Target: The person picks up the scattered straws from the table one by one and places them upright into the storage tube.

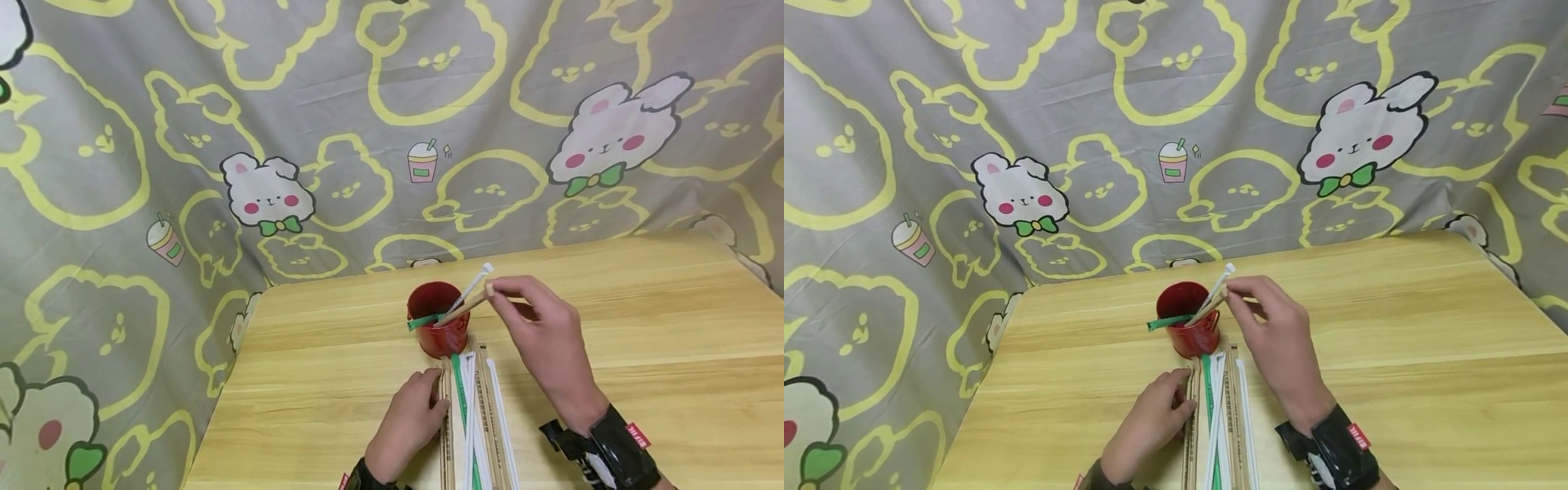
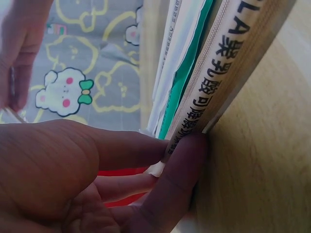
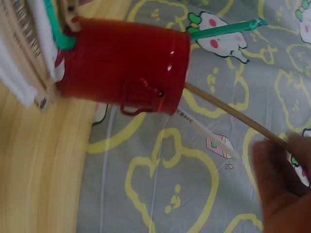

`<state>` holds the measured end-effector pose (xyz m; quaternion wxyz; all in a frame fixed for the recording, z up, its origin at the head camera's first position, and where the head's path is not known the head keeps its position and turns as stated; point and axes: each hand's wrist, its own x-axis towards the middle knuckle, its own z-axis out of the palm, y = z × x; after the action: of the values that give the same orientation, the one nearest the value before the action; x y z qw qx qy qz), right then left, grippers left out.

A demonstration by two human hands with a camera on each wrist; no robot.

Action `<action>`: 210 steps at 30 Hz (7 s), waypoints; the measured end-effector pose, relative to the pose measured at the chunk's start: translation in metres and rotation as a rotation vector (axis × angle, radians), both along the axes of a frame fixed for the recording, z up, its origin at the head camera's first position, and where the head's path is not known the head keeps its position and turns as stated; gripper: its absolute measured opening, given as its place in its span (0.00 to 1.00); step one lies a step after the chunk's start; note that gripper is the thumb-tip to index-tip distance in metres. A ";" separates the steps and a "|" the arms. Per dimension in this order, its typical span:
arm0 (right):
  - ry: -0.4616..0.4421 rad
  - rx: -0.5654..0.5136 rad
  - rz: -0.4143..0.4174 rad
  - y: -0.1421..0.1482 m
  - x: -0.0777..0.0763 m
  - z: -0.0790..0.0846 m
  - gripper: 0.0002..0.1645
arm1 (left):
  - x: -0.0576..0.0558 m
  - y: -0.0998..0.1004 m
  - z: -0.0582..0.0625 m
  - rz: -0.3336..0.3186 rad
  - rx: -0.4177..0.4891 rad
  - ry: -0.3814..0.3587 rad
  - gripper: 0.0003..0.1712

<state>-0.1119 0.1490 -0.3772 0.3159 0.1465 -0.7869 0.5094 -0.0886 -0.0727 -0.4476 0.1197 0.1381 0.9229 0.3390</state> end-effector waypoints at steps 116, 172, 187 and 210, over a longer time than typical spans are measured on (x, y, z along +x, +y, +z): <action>-0.824 0.462 0.193 0.000 -0.004 -0.063 0.34 | -0.031 -0.026 0.050 0.219 0.464 0.526 0.17; -0.543 0.051 0.139 -0.009 -0.002 -0.023 0.18 | -0.022 -0.008 0.024 0.040 0.120 0.201 0.08; -0.194 -0.094 0.101 -0.005 0.008 -0.002 0.14 | -0.007 0.005 0.011 -0.014 0.014 0.003 0.18; 0.375 -0.557 0.232 -0.007 0.001 -0.001 0.19 | 0.000 0.022 0.002 -0.015 -0.047 -0.095 0.37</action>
<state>-0.1112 0.1416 -0.3781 0.4229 0.2341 -0.5241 0.7012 -0.0886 -0.0503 -0.4456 0.1689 0.1262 0.9227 0.3226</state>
